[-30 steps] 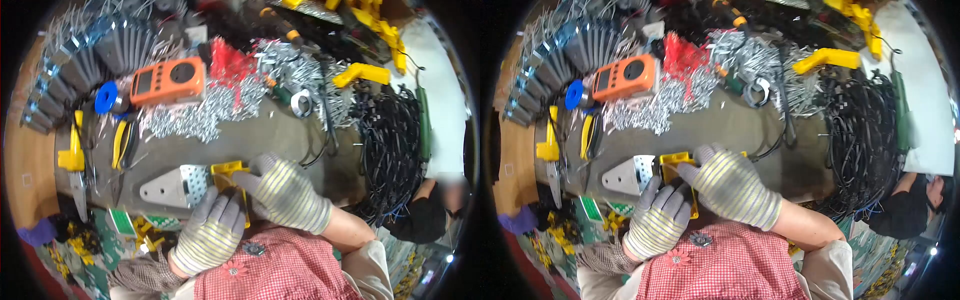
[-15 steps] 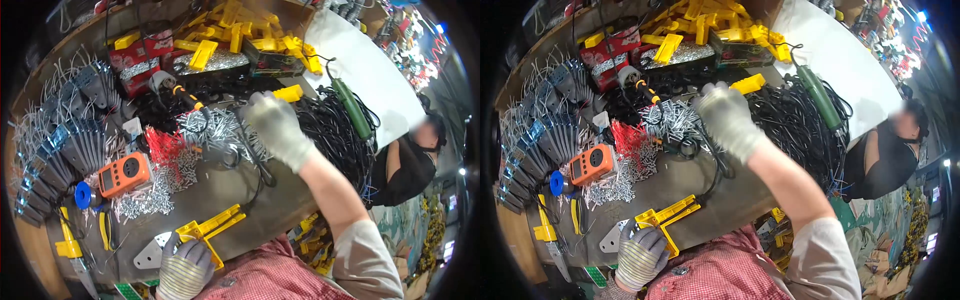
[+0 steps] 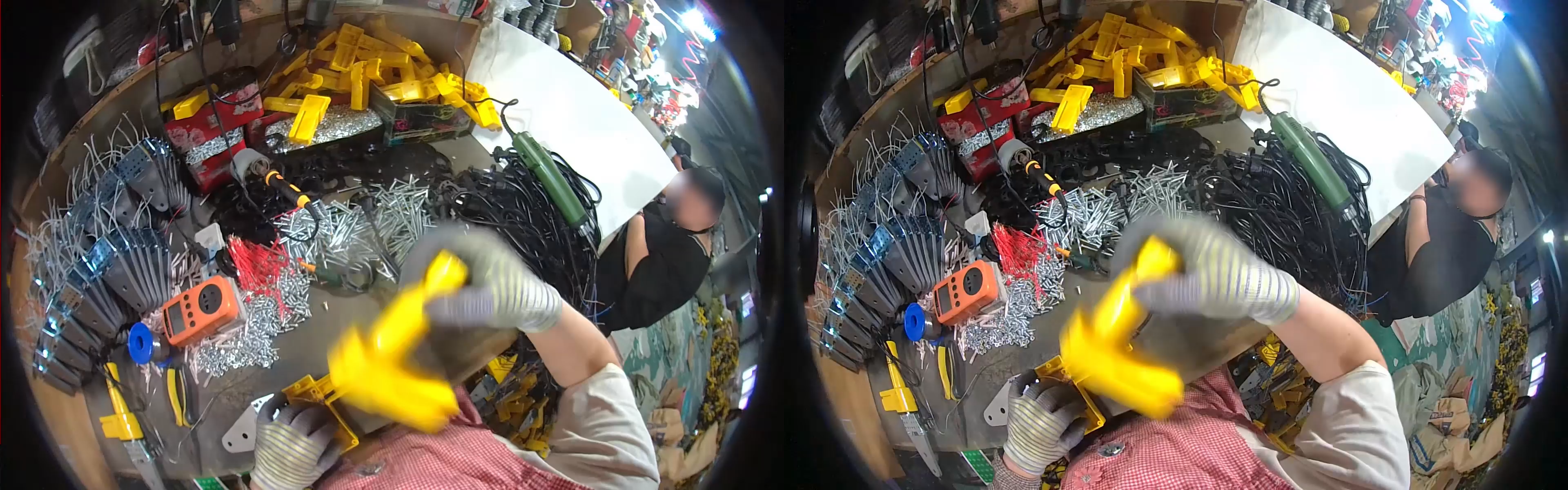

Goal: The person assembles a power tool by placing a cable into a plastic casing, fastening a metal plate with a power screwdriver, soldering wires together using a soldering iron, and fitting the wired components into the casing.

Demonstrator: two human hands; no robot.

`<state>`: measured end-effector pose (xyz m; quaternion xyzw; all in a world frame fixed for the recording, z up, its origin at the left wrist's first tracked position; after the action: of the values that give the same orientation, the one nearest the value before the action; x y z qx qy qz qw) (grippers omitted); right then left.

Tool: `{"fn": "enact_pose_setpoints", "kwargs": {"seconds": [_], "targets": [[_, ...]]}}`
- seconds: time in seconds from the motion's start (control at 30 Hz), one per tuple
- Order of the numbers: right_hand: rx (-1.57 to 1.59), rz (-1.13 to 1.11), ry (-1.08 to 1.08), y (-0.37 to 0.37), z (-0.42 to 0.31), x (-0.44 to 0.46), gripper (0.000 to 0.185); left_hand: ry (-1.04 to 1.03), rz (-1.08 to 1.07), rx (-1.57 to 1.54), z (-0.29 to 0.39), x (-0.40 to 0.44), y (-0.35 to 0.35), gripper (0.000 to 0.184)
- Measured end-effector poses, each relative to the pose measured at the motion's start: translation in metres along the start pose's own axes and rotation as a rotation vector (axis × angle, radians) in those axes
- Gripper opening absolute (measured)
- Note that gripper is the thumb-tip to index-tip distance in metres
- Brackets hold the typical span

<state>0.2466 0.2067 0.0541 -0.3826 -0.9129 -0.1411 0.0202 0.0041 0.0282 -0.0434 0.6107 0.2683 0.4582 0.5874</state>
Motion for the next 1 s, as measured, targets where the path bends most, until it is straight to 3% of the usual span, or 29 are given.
{"fn": "enact_pose_setpoints", "kwargs": {"seconds": [0.03, 0.1, 0.23, 0.3, 0.37, 0.4, 0.43, 0.47, 0.5, 0.6, 0.67, 0.73, 0.77, 0.8, 0.9, 0.97, 1.0], "targets": [[0.026, -0.255, -0.171, -0.009, 0.008, -0.008, 0.037, -0.013, 0.007, -0.01, -0.002, 0.0, 0.001, 0.025], [0.036, -0.653, -0.108, -0.038, 0.027, -0.026, 0.041, -0.063, -0.077, -0.026, -0.009, -0.003, -0.004, 0.021], [-0.671, -0.644, 0.214, -0.082, 0.027, -0.047, 0.028, -0.003, -0.086, -0.024, -0.005, 0.003, 0.0, 0.022], [-0.728, -0.745, 0.312, -0.1, 0.029, -0.06, 0.029, -0.004, -0.047, -0.021, -0.005, 0.003, -0.004, 0.022], [-0.65, -0.594, 0.393, -0.099, 0.048, -0.066, 0.025, 0.003, -0.051, -0.056, -0.008, 0.002, -0.004, 0.023], [-0.218, -0.396, 0.283, -0.094, 0.059, -0.052, 0.024, 0.0, -0.044, -0.073, -0.008, 0.003, -0.005, 0.023], [0.408, -0.206, 0.258, -0.087, 0.07, -0.039, 0.025, 0.001, -0.024, -0.069, -0.007, 0.003, -0.005, 0.023], [0.848, -0.037, 0.357, -0.081, 0.082, -0.029, 0.026, 0.003, -0.003, -0.061, -0.007, 0.002, -0.006, 0.023], [0.847, 0.339, 0.133, -0.081, 0.092, -0.034, 0.03, 0.006, 0.013, -0.05, -0.007, 0.002, -0.006, 0.023], [0.824, 0.317, 0.139, -0.087, 0.11, -0.027, 0.028, -0.001, 0.018, -0.061, -0.007, 0.003, -0.005, 0.022], [0.489, 0.307, -0.076, -0.096, 0.078, -0.028, 0.029, -0.002, 0.029, -0.083, -0.007, 0.003, -0.006, 0.022], [0.052, 0.24, 0.066, -0.115, 0.078, -0.027, 0.034, -0.028, 0.044, -0.165, -0.011, 0.002, -0.004, 0.024], [-0.204, 0.183, 0.316, -0.13, 0.082, -0.017, 0.04, -0.032, 0.053, -0.194, -0.015, -0.001, -0.002, 0.026], [-0.364, 0.102, 0.318, -0.136, 0.082, -0.013, 0.041, -0.031, 0.294, -0.253, -0.022, -0.017, -0.011, 0.029], [-0.651, 0.025, 0.328, -0.155, 0.081, -0.005, 0.043, 0.138, 0.683, -0.476, -0.029, -0.035, -0.013, 0.052], [-0.724, 0.044, 0.298, -0.161, 0.08, -0.004, 0.041, 0.129, 0.431, -0.297, -0.018, -0.021, 0.0, 0.07], [-0.81, 0.026, 0.282, -0.164, 0.084, -0.005, 0.038, 0.086, 0.196, -0.163, -0.015, -0.006, 0.009, 0.081]]}}
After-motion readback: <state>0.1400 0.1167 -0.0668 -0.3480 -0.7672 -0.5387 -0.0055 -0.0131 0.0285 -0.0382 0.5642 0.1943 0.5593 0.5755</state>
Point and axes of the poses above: each hand's wrist, its own x-axis towards the middle knuckle, its own y-axis out of the back of the hand, z = x × y, the point moved 3 cm from there along x, towards the middle knuckle, and after that the axes turned 13 degrees about x, right-handed, at the moved point
